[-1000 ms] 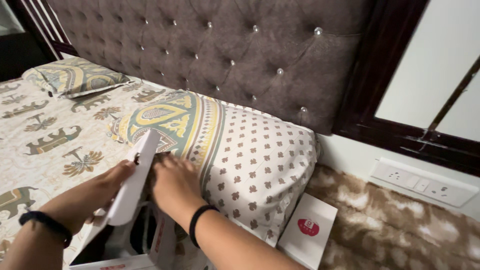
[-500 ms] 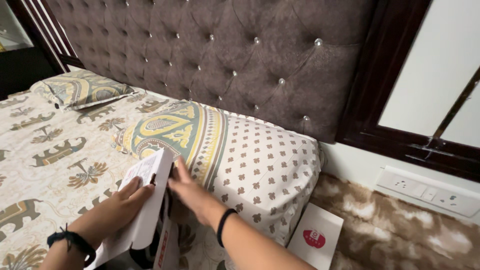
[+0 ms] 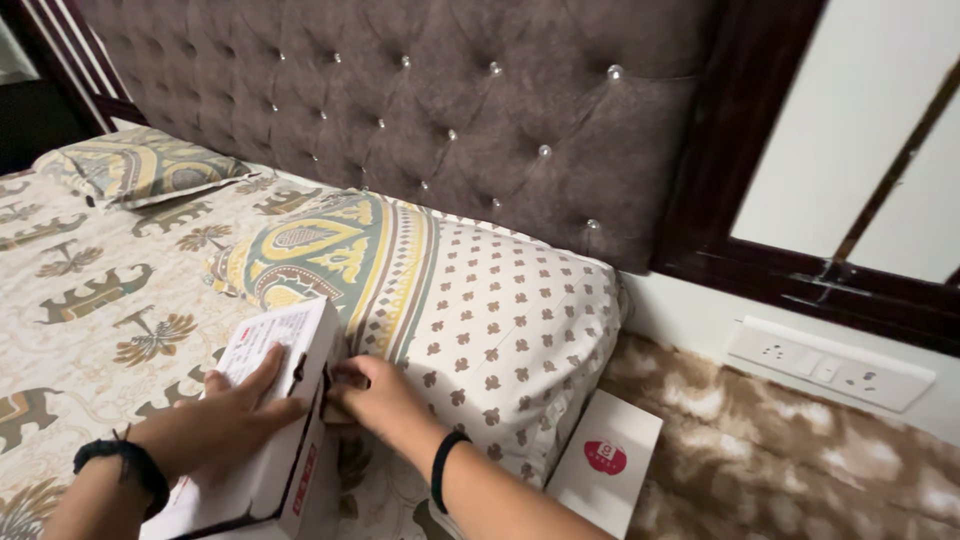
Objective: The person handles an iron and its box, folds a cloth, and stores a plastic container in a drawer.
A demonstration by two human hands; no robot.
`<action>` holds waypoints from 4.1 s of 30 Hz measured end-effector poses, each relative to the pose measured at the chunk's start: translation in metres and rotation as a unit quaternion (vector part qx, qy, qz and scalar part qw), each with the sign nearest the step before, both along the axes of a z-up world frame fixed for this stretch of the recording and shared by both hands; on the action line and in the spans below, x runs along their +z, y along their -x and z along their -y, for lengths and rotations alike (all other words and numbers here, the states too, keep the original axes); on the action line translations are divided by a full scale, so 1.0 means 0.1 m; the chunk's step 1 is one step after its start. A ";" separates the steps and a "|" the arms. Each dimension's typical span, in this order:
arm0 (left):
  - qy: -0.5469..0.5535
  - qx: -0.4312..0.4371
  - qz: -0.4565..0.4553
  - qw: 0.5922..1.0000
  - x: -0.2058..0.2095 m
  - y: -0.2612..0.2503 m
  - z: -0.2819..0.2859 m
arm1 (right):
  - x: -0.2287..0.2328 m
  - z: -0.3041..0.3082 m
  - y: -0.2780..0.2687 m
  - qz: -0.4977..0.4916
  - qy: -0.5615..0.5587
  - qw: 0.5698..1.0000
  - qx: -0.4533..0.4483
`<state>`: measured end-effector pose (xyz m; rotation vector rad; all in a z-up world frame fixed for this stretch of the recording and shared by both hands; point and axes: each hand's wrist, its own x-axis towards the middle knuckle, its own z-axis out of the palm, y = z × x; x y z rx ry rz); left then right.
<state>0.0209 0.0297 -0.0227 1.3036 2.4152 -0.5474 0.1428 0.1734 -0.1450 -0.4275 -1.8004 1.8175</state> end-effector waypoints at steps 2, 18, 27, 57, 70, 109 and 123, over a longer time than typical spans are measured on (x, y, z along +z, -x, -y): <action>0.088 -0.086 -0.073 0.990 0.10 -0.22 -0.02 | -0.07 -0.04 0.03 -0.030 -0.016 0.999 -0.010; 0.117 -0.042 -0.124 0.984 0.20 -0.77 -0.06 | 0.31 0.14 -0.34 -0.019 0.231 0.971 0.052; 0.086 -0.058 -0.142 0.984 -0.03 -0.58 -0.05 | 0.38 0.21 -0.25 0.023 0.234 0.972 0.024; -0.112 0.194 -0.075 0.972 -0.28 -0.64 -0.26 | 0.63 0.42 -0.08 0.115 0.075 0.973 -0.186; -0.232 0.231 -0.070 0.942 -0.81 0.16 -0.26 | 1.11 0.96 -0.34 0.167 -0.186 0.952 -0.177; -0.441 0.038 -0.010 0.897 0.81 -2.40 -1.05 | 0.50 -0.32 -2.37 0.011 0.034 0.953 -0.302; -0.371 -0.022 0.119 0.921 0.03 -3.13 -1.74 | -1.42 -0.82 -2.97 0.225 0.058 0.860 -0.454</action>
